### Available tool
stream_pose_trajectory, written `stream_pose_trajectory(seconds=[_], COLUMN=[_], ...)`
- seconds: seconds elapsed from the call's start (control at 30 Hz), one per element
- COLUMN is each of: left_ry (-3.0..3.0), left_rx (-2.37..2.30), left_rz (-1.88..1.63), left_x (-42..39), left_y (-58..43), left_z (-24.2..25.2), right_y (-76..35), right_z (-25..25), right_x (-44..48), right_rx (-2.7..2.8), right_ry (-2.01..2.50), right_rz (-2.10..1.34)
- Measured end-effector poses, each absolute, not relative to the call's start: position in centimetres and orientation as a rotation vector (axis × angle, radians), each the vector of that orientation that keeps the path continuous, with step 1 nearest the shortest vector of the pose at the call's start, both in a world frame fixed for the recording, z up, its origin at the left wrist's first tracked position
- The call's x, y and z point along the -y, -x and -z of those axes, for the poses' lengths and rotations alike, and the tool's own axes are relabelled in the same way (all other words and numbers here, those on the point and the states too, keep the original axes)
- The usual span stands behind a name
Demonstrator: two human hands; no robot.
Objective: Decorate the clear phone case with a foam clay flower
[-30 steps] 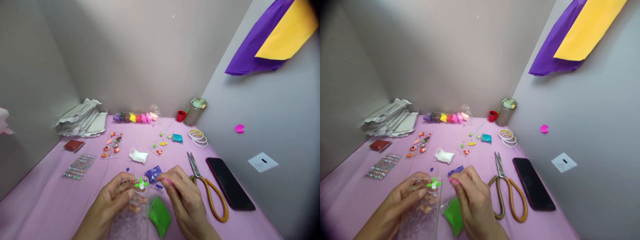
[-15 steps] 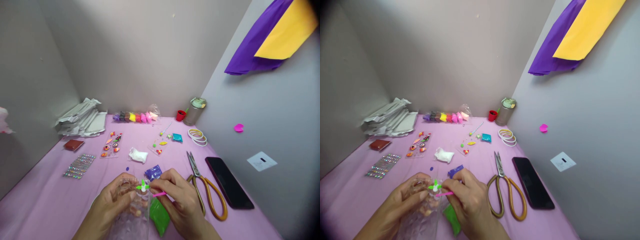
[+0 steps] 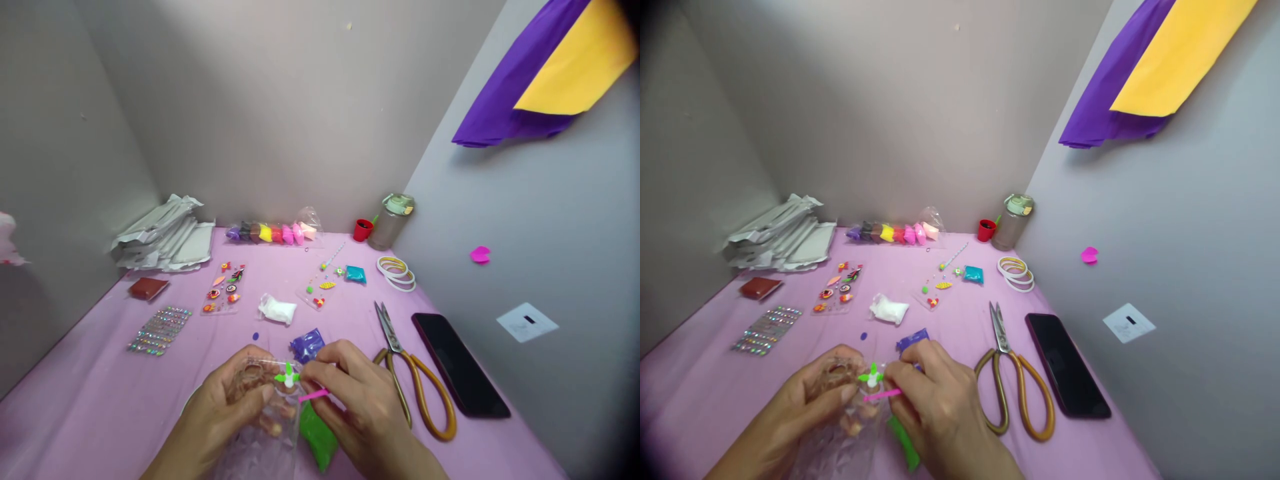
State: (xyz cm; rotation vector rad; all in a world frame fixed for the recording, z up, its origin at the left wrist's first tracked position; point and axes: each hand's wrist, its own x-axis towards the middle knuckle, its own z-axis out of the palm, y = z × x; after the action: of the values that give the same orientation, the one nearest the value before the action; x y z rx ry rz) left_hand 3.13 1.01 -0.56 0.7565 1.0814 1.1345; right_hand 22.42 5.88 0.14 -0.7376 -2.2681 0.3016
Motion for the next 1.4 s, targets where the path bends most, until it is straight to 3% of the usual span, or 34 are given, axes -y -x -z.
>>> stream_pose_trajectory(seconds=[0.37,1.1,1.23,1.4], left_ry=[-0.751,-0.800,-0.791,-0.770], left_rx=[-1.035,-1.063,-1.060,-1.088], left_rz=[-1.113,-1.096,-1.087,-1.103], left_x=[-0.97,-0.94,-0.85,-0.82], left_y=[-2.74,-2.81,-2.79,-2.77], left_z=[0.96,1.21,1.15,1.09], right_y=[-22.92,-22.51,-22.56,-22.38], right_z=[-0.18,-0.12,0.04,-0.60], right_x=[-6.11,-5.89,-5.75,-5.97], right_rx=[2.203,2.259,2.176,1.759], right_ry=[0.738,0.716,0.727,1.014], right_rz=[-0.485,-0.398,-0.602,-1.093])
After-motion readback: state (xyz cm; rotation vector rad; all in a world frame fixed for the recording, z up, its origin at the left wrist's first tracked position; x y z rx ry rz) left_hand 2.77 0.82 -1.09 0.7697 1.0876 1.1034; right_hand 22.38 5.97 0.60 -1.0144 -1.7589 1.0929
